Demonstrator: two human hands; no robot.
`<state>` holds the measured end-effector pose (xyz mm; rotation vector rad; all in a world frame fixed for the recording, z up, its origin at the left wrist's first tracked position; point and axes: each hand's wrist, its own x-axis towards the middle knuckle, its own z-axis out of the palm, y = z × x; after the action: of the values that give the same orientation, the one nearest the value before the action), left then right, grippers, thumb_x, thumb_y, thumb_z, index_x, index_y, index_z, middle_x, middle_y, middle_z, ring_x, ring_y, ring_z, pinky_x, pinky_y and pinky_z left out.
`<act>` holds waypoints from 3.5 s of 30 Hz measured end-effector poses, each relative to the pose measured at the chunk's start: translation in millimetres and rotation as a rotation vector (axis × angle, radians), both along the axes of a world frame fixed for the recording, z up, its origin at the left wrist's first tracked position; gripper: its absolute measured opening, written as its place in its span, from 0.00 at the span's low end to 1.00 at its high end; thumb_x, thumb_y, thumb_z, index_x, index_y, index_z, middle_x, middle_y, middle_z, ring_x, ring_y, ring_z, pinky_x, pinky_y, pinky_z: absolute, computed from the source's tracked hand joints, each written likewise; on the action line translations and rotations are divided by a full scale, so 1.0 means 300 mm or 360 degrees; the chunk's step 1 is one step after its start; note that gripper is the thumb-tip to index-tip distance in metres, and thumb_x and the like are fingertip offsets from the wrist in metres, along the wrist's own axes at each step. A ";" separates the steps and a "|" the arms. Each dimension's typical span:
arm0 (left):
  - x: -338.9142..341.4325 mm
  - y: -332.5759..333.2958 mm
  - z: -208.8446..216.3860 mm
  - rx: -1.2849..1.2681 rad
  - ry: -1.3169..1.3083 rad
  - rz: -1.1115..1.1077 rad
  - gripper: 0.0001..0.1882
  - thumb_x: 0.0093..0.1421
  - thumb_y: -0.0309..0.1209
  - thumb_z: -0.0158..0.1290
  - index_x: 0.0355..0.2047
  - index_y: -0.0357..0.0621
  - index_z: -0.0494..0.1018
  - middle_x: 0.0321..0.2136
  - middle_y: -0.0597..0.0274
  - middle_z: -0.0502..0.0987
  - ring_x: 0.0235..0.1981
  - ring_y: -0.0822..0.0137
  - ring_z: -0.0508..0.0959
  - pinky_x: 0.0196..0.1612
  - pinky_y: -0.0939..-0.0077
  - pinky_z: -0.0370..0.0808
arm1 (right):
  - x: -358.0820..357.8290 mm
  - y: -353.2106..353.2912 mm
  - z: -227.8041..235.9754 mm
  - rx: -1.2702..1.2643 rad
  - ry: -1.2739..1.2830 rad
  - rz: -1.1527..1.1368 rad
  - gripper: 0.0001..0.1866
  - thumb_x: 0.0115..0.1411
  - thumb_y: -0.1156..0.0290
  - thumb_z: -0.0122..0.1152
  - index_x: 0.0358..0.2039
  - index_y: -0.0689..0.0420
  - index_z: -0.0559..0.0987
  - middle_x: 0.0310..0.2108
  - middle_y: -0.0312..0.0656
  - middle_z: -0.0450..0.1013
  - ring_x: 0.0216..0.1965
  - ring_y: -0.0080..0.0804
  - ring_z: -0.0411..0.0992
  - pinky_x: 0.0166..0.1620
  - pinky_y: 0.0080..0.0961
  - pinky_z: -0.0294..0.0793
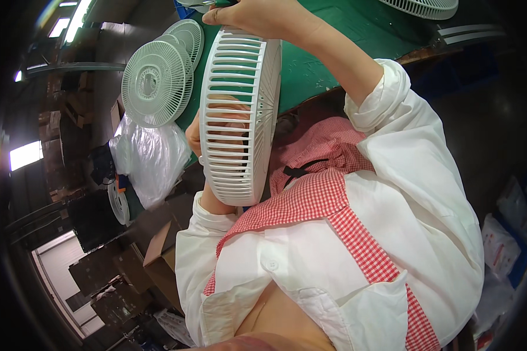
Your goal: Assembling, inspecting, and bagging plastic fan guard components on a factory assembly line.
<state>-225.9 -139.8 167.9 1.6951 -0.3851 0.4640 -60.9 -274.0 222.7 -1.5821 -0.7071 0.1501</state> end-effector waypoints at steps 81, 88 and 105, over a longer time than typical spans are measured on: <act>-0.249 0.042 0.192 0.0983 0.0478 0.0174 0.38 0.40 0.47 0.71 0.42 0.30 0.68 0.30 0.49 0.75 0.33 0.53 0.78 0.37 0.67 0.74 | 0.035 -0.029 -0.071 0.0128 -0.0069 -0.0149 0.12 0.58 0.65 0.62 0.23 0.61 0.75 0.17 0.26 0.61 0.21 0.11 0.57 0.24 0.15 0.54; -0.523 0.120 0.331 0.1616 0.0481 0.0993 0.29 0.38 0.36 0.73 0.33 0.32 0.69 0.26 0.48 0.74 0.23 0.49 0.76 0.25 0.63 0.73 | 0.052 0.037 -0.182 0.0217 -0.0625 -0.0469 0.14 0.64 0.62 0.58 0.33 0.61 0.80 0.26 0.31 0.71 0.28 0.15 0.65 0.32 0.14 0.62; -0.553 1.208 -0.542 0.2436 0.1772 0.2335 0.14 0.54 0.30 0.56 0.42 0.52 0.74 0.41 0.60 0.78 0.42 0.57 0.78 0.40 0.58 0.72 | 0.292 -0.866 -0.767 0.0835 0.0703 -0.1774 0.16 0.60 0.67 0.65 0.44 0.61 0.73 0.33 0.36 0.71 0.26 0.25 0.65 0.28 0.25 0.64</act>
<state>-391.9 222.6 5.3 3.1098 1.9244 0.0353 26.6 -533.8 -7.5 -1.1708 0.4978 -0.4650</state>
